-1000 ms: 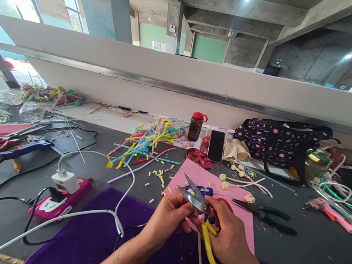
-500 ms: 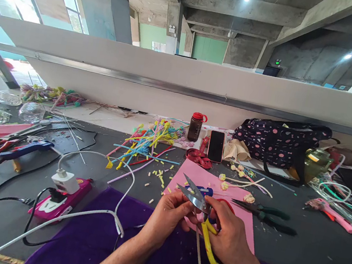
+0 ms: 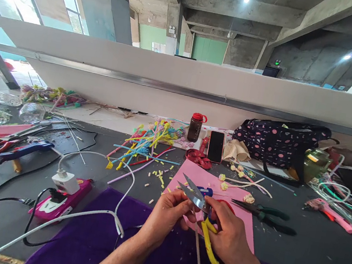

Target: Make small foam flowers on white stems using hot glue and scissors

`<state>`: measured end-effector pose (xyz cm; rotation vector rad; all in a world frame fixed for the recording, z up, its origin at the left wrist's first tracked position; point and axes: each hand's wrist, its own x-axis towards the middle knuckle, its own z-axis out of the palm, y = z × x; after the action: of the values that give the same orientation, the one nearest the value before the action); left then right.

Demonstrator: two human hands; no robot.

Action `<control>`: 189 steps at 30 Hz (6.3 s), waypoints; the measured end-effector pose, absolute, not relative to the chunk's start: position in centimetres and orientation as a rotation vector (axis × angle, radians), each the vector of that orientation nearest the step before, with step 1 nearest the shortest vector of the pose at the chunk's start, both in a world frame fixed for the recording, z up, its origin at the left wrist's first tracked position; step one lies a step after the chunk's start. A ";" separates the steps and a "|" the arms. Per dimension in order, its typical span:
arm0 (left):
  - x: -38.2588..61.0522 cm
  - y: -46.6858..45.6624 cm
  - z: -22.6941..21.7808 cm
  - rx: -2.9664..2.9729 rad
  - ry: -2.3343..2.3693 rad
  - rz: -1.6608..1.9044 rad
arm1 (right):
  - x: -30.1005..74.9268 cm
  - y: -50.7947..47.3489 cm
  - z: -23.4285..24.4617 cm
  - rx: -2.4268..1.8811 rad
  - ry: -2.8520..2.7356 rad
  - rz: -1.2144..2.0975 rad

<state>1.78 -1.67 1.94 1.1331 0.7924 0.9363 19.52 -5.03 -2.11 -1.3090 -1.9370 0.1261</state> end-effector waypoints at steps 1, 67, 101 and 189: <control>1.8 -1.7 2.0 1.130 0.798 0.938 | 19.5 -5.0 -2.1 -1.313 -1.935 0.125; 1.5 -1.5 1.0 0.773 0.550 0.639 | 19.1 -5.1 0.5 -1.033 -1.128 1.124; 1.8 -2.0 1.1 0.826 0.511 0.389 | 19.4 -6.2 1.5 -0.993 -1.354 1.104; 1.9 -1.6 0.5 0.624 0.651 1.014 | 19.6 -5.2 -2.3 -1.408 -2.038 -0.013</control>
<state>1.90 -1.58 0.47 0.6240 0.6512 1.0137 19.56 -5.24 -2.29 -1.4079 -2.0377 -0.0130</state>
